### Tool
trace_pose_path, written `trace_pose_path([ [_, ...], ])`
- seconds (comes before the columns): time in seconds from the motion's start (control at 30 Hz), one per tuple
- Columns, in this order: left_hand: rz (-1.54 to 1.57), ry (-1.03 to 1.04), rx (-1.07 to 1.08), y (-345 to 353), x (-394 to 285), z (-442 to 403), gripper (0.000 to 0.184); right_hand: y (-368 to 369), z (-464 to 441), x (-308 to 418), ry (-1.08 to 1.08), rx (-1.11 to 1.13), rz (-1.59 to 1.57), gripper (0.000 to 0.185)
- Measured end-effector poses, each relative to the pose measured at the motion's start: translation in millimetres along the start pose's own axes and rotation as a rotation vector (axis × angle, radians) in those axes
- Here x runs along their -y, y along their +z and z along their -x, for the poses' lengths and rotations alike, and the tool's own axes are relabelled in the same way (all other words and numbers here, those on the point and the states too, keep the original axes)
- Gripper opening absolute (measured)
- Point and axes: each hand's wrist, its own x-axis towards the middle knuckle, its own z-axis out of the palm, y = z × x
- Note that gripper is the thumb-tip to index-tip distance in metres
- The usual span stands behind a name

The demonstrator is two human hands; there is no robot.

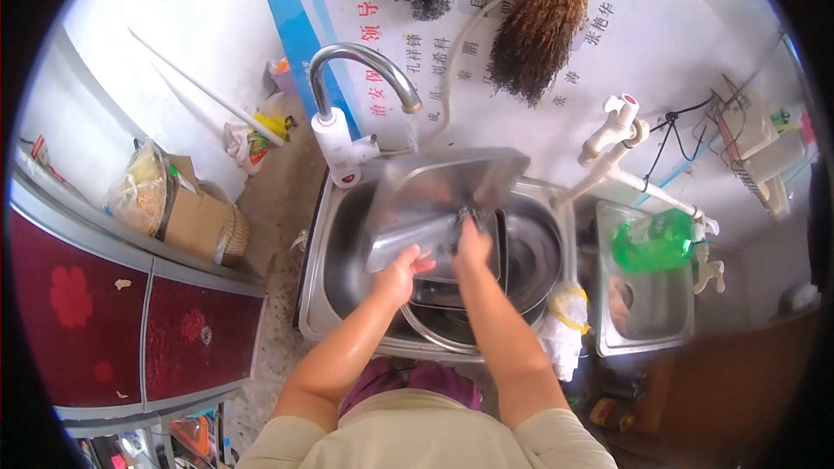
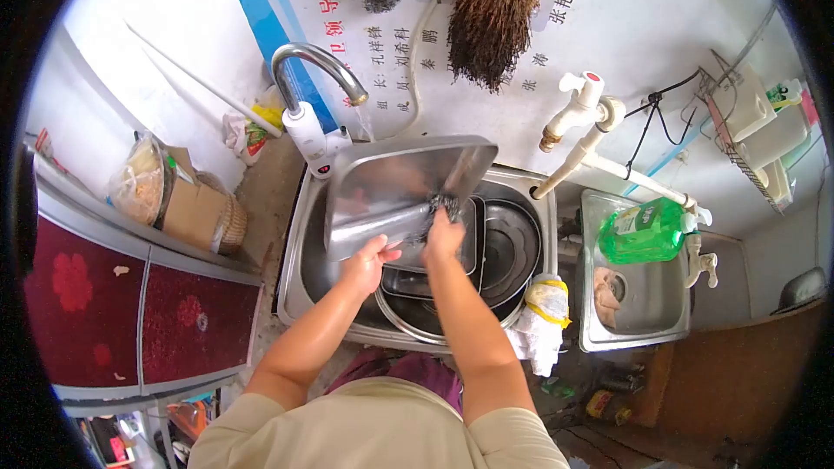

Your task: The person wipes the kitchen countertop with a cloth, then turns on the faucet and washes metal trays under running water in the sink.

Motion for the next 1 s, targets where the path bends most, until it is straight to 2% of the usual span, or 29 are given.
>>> trace_pose_path([
  [0.03, 0.013, -0.013, -0.004, -2.7, 4.9, -2.3, 0.019, 5.4, 16.1, 5.0, 0.337, -0.046, -0.222, 0.020],
  [0.13, 0.085, -0.030, -0.002, -7.3, 10.2, -0.6, 0.021, 8.5, 49.7, 48.3, 0.491, 0.101, -0.377, 0.017],
  [0.2, 0.178, -0.014, 0.033, 2.2, 4.5, 7.3, 0.021, -0.4, 37.2, 47.7, 0.346, 0.191, -0.223, 0.018],
  [0.3, 0.169, -0.004, 0.201, -9.0, 1.6, 17.2, 0.037, -9.5, 1.3, 47.3, 0.080, 0.225, -0.075, 0.022],
  [0.33, 0.148, 0.030, 0.217, -5.0, -12.9, 28.6, 0.043, -16.4, -13.6, 52.5, 0.087, 0.243, -0.088, 0.023],
  [0.43, 0.056, 0.095, 0.138, -25.0, -22.9, 25.4, 0.047, -28.8, -37.3, 75.3, -0.071, 0.283, 0.179, 0.024],
  [0.47, 0.070, 0.071, 0.171, -15.1, -31.2, 24.2, 0.043, -25.1, -35.0, 81.9, -0.082, 0.271, 0.204, 0.022],
  [0.53, 0.087, 0.132, 0.054, -10.7, -29.3, 3.9, 0.042, -21.2, -28.7, 96.5, -0.105, 0.247, 0.259, 0.019],
  [0.63, 0.180, 0.189, -0.110, -4.5, -15.7, -8.6, 0.040, -13.5, -25.1, 74.3, -0.146, 0.162, 0.100, 0.020],
  [0.67, 0.214, 0.180, -0.141, -2.0, -9.9, -11.1, 0.041, -9.9, -12.0, 68.0, -0.079, 0.213, -0.065, 0.022],
  [0.7, 0.246, 0.172, -0.169, 2.2, -5.3, -14.6, 0.042, -5.7, -1.1, 53.6, -0.046, 0.220, -0.042, 0.026],
  [0.73, 0.391, 0.227, -0.074, 15.9, -10.2, -8.5, 0.046, 0.5, 16.2, 47.0, -0.083, 0.193, 0.041, 0.029],
  [0.8, 0.341, 0.214, -0.051, 18.3, -13.1, -7.0, 0.046, 2.2, 31.1, 36.9, 0.066, 0.137, 0.049, 0.030],
  [0.9, 0.320, 0.251, -0.056, 19.6, -14.0, -12.3, 0.046, 4.0, 69.0, 35.9, 0.308, 0.177, 0.076, 0.028],
  [1.0, 0.287, 0.289, -0.039, 14.7, -7.1, -23.6, 0.044, 6.8, 77.1, 32.4, 0.448, 0.230, -0.237, 0.028],
])
